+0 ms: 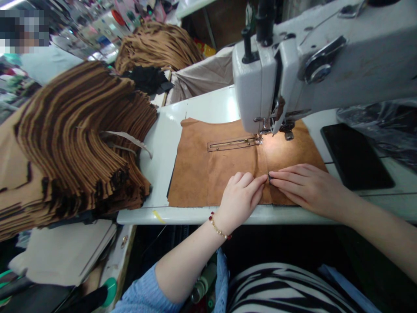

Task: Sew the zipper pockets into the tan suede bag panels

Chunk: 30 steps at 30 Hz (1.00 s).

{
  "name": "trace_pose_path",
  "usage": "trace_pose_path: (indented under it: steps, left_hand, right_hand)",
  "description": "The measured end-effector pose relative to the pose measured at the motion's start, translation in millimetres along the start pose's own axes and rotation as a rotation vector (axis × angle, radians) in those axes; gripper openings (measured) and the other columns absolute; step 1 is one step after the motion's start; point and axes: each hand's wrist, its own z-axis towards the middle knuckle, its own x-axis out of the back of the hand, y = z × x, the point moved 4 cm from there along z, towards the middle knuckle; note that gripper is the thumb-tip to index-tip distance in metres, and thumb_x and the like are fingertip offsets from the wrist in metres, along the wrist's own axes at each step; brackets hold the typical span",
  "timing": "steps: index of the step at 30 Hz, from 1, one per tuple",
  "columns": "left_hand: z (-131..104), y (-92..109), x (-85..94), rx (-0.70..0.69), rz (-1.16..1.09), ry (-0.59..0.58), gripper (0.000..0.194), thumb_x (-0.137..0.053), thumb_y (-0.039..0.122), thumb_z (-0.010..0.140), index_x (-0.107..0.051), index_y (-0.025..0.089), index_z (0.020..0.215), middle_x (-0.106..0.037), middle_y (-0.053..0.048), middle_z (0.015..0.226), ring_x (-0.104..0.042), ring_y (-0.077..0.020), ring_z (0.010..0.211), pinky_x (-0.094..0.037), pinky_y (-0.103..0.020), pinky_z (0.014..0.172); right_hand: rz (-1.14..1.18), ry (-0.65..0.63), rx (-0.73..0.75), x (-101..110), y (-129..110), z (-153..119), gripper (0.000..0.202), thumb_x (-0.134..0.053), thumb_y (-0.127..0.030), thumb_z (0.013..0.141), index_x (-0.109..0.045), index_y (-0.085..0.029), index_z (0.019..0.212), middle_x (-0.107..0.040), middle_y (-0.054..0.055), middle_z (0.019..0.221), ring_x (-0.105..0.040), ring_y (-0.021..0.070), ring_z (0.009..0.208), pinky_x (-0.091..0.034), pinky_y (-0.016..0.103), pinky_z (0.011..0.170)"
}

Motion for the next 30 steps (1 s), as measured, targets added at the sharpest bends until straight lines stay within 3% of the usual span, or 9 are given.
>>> trace_pose_path:
  steps: [5, 20, 26, 30]
  left_hand:
    - [1, -1, 0.0, 0.009, -0.022, 0.014, 0.032, -0.043, 0.033, 0.106, -0.062, 0.024, 0.131, -0.061, -0.005, 0.093, -0.052, -0.02, 0.091, -0.048, -0.033, 0.084]
    - [0, 3, -6.1, -0.01, 0.077, 0.016, 0.032, -0.046, 0.036, 0.105, -0.063, 0.025, 0.131, -0.061, -0.005, 0.093, -0.053, -0.0208, 0.09, -0.048, -0.035, 0.081]
    - [-10, 6, -5.9, -0.072, 0.04, 0.01, 0.041, -0.046, 0.032, 0.105, -0.051, 0.022, 0.145, -0.064, -0.006, 0.105, -0.056, -0.022, 0.112, -0.051, -0.041, 0.103]
    - [-20, 10, -3.7, -0.105, -0.001, 0.063, 0.04, -0.051, 0.029, 0.103, -0.053, 0.022, 0.142, -0.064, -0.007, 0.119, -0.054, -0.0226, 0.124, -0.048, -0.043, 0.114]
  right_hand:
    - [-0.043, 0.026, -0.013, -1, -7, -2, 0.037, -0.054, -0.02, 0.097, -0.062, -0.015, 0.132, -0.066, 0.009, 0.135, -0.06, 0.0246, 0.117, -0.049, 0.043, 0.097]
    - [0.059, -0.01, -0.024, -1, 6, -6, 0.04, -0.053, -0.018, 0.097, -0.061, -0.021, 0.136, -0.065, 0.007, 0.139, -0.061, 0.0222, 0.12, -0.048, 0.043, 0.101]
    - [0.133, -0.015, -0.05, 4, 11, -9, 0.041, -0.054, -0.017, 0.095, -0.063, -0.023, 0.134, -0.066, 0.006, 0.136, -0.063, 0.0218, 0.12, -0.048, 0.041, 0.102]
    - [0.103, -0.018, -0.033, 2, 10, -9, 0.039, -0.053, -0.018, 0.096, -0.063, -0.022, 0.133, -0.065, 0.005, 0.138, -0.062, 0.0212, 0.121, -0.047, 0.041, 0.103]
